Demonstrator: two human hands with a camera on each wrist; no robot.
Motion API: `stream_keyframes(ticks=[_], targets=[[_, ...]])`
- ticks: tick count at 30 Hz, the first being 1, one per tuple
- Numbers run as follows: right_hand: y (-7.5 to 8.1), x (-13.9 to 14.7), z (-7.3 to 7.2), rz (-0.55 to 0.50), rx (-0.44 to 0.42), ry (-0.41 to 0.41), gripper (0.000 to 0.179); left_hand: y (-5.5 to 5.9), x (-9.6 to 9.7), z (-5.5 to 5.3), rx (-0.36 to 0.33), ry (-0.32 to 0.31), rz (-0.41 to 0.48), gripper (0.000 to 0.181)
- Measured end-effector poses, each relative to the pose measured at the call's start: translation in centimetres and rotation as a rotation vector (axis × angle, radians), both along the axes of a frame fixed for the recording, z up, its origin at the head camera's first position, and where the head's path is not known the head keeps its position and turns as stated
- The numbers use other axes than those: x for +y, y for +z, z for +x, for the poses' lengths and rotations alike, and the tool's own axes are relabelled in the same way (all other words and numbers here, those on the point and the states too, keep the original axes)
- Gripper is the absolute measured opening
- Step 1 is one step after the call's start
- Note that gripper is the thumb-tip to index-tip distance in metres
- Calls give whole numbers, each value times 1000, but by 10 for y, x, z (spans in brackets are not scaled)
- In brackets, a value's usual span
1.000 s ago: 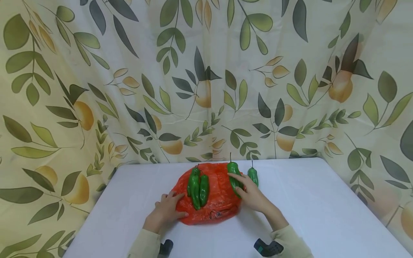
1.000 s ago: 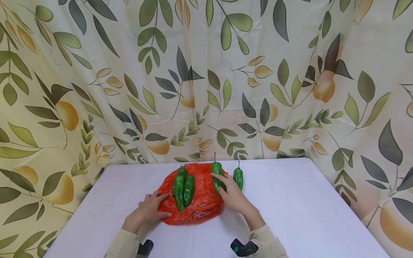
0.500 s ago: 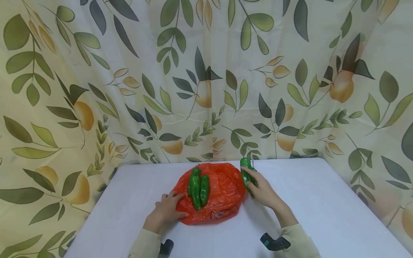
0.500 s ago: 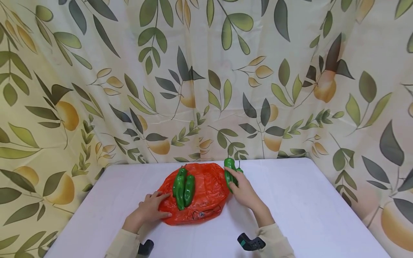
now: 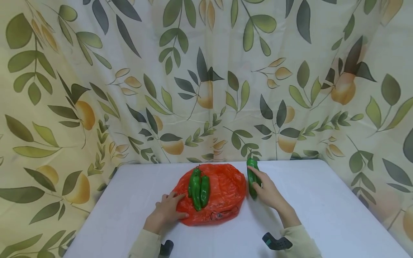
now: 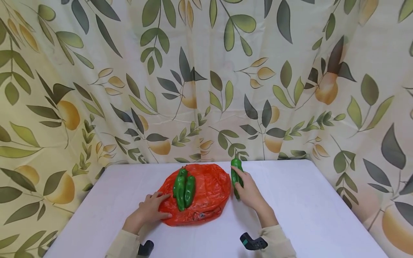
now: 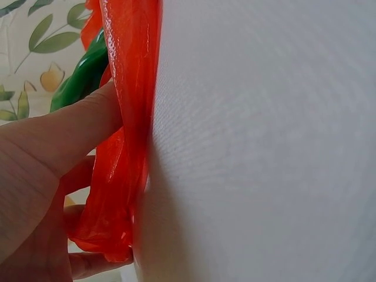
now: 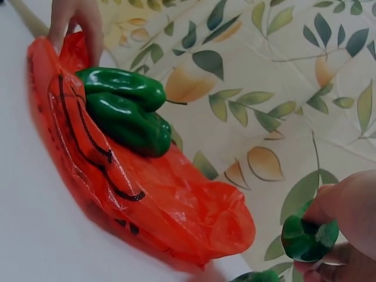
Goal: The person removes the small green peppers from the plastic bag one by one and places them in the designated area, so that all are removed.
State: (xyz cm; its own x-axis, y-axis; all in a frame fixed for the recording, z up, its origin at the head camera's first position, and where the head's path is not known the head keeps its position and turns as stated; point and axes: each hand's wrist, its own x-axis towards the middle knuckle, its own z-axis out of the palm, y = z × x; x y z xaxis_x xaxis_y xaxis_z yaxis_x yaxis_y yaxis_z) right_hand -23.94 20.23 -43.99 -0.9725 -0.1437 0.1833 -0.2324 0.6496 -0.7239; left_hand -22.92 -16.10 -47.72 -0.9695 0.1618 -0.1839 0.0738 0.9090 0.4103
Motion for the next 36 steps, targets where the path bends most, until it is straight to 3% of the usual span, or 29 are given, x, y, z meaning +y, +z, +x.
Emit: stream_keyframes(ticks=[10,36], targets=[[-8,4,-5,20,-38,-18,59,-3,-3,-1,10,-6,-1,78],[-11,13,-7,65,-56,-27,58,-2,-1,0,19,-10,3,77]])
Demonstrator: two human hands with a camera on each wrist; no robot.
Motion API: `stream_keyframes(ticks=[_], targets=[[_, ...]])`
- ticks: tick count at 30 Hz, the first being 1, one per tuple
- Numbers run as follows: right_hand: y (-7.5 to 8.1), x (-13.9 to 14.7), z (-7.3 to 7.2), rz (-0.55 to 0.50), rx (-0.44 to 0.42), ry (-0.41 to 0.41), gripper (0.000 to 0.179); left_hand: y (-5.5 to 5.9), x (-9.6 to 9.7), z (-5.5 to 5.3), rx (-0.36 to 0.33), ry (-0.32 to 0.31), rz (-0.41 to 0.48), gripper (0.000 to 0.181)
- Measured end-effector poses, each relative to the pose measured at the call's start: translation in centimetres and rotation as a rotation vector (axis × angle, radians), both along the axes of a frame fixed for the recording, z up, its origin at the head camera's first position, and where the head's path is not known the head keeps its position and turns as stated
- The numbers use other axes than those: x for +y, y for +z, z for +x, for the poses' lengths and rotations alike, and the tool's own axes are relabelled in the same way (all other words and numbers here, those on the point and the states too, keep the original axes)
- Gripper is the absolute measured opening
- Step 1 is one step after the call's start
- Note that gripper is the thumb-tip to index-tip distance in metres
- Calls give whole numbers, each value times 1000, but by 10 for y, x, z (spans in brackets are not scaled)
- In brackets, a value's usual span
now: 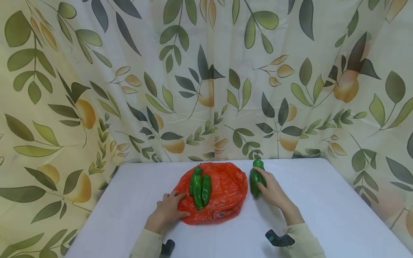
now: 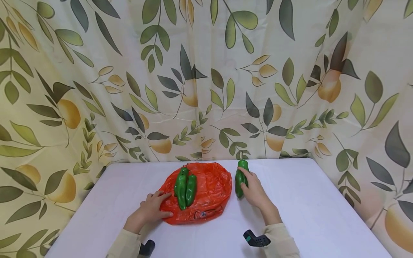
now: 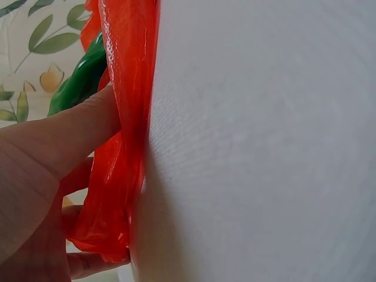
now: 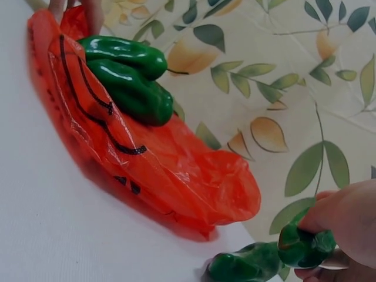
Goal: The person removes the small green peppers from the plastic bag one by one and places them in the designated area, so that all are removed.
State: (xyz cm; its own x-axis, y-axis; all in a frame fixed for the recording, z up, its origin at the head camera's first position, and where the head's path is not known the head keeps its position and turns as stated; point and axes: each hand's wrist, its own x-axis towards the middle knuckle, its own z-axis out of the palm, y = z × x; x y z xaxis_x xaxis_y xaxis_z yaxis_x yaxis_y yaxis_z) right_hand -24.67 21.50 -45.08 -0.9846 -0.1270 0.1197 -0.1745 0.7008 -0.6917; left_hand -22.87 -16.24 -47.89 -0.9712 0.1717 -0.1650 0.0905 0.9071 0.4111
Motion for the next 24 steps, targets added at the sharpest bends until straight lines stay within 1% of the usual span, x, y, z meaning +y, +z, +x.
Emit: stream_keyframes(ticks=[7,17,21,24], targets=[[-2,4,-3,18,-8,-7,60,-1,0,0,3,-6,-20,77],[-2,13,-3,23,-12,2,61,0,1,-1,-7,7,-36,78],[-6,20,-4,20,-22,-13,62,0,1,-1,-10,14,-23,78],[-9,24,-6,19,-29,-8,63,-1,1,-1,-16,25,-8,78]])
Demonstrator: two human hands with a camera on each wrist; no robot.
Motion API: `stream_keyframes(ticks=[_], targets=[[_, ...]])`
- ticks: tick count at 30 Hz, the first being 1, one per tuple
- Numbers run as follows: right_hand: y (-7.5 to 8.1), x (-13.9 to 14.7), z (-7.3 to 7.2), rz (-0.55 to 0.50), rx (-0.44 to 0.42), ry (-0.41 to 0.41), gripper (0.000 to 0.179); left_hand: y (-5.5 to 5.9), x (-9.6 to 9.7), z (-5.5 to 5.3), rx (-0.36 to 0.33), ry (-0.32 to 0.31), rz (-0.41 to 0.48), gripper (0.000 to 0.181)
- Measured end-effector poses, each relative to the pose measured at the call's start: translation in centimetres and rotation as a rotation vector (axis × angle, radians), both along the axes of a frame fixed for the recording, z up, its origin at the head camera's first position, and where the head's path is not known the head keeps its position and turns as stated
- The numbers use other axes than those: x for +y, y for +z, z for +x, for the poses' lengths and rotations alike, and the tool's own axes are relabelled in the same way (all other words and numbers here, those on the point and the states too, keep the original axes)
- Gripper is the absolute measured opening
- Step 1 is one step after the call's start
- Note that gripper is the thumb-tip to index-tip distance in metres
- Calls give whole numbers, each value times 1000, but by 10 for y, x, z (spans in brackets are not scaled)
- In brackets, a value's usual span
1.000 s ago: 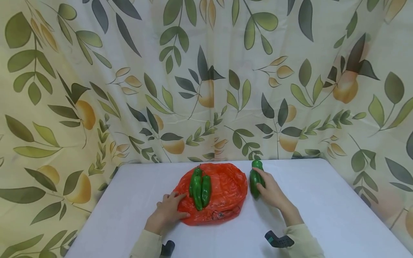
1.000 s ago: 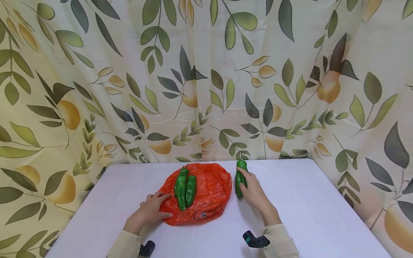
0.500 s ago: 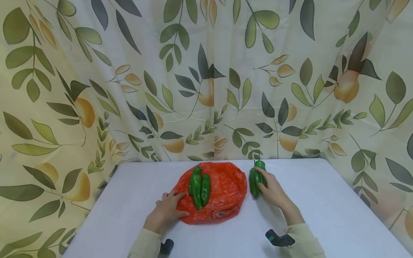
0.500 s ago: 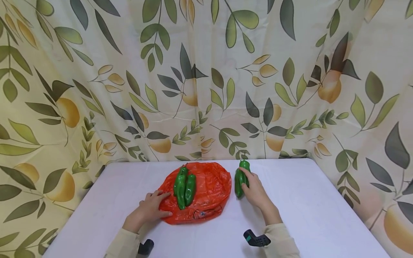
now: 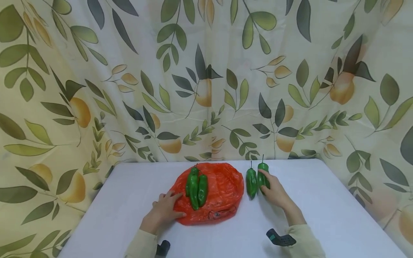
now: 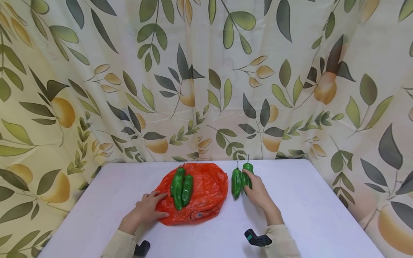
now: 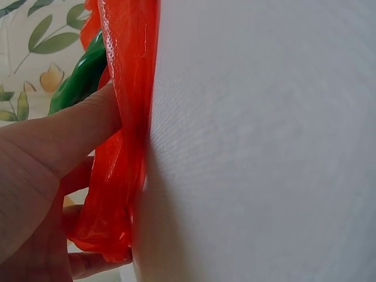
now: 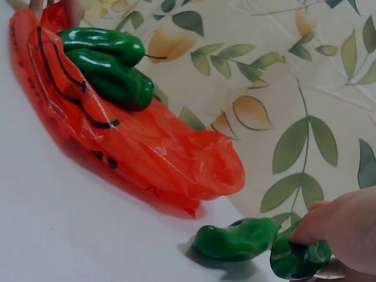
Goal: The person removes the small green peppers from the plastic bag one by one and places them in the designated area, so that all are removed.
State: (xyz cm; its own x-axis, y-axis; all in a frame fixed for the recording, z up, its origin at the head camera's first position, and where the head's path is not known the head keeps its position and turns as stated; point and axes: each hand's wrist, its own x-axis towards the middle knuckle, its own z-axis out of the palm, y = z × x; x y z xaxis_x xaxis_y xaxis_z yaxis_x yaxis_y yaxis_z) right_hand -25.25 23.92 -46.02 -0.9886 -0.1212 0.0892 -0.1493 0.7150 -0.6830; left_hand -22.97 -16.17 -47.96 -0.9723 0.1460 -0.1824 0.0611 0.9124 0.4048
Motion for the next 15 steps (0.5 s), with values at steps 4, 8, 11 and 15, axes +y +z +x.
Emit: stream_keyframes(ticks=[4,8,11,15], targets=[[-6,1,-2,-4,3,14,63,-1,-1,1,-4,1,1,78],[-13,3,-3,-11,47,19,64,-2,-1,2,9,-16,-1,76],[-16,4,-4,-8,41,17,65,-3,-2,2,20,-21,0,76],[-18,2,-4,7,-20,-12,65,-4,-3,1,19,-18,-4,77]])
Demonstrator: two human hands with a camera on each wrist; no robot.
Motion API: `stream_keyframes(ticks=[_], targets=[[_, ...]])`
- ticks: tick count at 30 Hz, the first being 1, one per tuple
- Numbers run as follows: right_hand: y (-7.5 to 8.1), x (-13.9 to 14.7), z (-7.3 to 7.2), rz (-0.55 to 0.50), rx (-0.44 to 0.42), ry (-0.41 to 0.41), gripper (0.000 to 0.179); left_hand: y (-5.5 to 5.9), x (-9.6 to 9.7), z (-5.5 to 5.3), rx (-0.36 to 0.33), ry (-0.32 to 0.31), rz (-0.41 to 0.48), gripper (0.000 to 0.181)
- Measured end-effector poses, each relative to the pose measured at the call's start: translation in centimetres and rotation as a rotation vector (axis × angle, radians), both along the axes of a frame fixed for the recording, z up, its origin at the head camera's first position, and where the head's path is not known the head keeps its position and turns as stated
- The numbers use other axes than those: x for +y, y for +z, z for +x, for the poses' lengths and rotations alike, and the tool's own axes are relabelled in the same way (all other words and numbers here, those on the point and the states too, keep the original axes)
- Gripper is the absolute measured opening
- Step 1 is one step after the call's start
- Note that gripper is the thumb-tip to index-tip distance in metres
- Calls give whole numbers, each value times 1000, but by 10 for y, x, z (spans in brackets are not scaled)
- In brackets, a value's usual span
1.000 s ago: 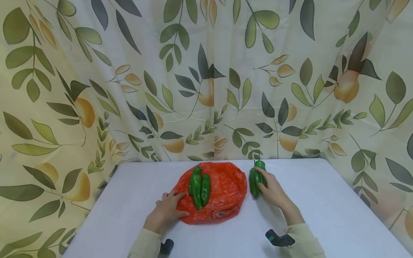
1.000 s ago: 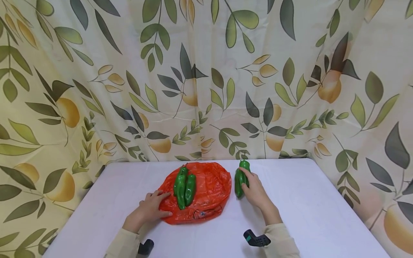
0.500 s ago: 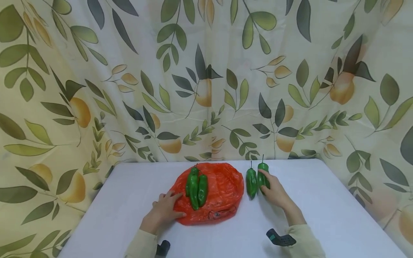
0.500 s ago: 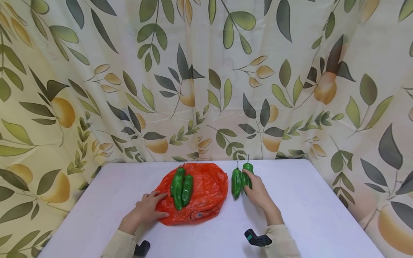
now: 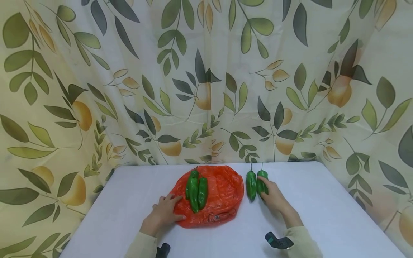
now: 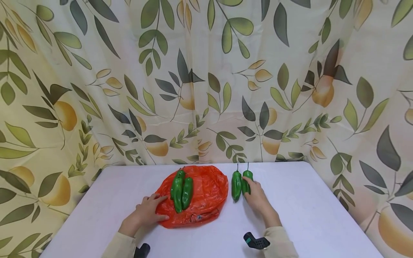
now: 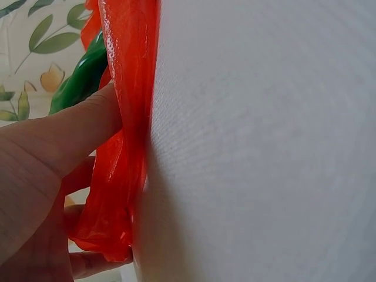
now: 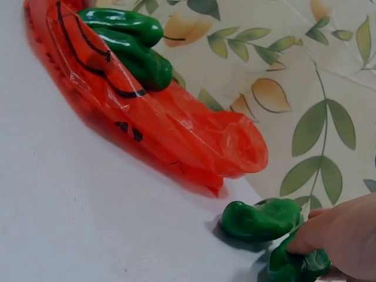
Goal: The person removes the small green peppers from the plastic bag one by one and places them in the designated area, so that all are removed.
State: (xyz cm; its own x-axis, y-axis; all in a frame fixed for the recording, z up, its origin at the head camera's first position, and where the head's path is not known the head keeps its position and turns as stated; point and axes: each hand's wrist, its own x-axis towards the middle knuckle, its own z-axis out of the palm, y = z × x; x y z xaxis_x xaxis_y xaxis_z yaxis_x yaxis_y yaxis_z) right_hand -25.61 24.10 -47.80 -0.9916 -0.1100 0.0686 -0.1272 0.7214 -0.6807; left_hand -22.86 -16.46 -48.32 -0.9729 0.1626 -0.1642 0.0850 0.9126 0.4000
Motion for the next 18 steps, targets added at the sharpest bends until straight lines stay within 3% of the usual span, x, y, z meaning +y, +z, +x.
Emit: stream_keyframes(ticks=[7,18], targets=[[2,-7,2,28,-93,-41,64,2,-1,2,2,3,-4,76],[-1,-5,2,102,-82,-59,64,3,2,2,-1,0,2,77]])
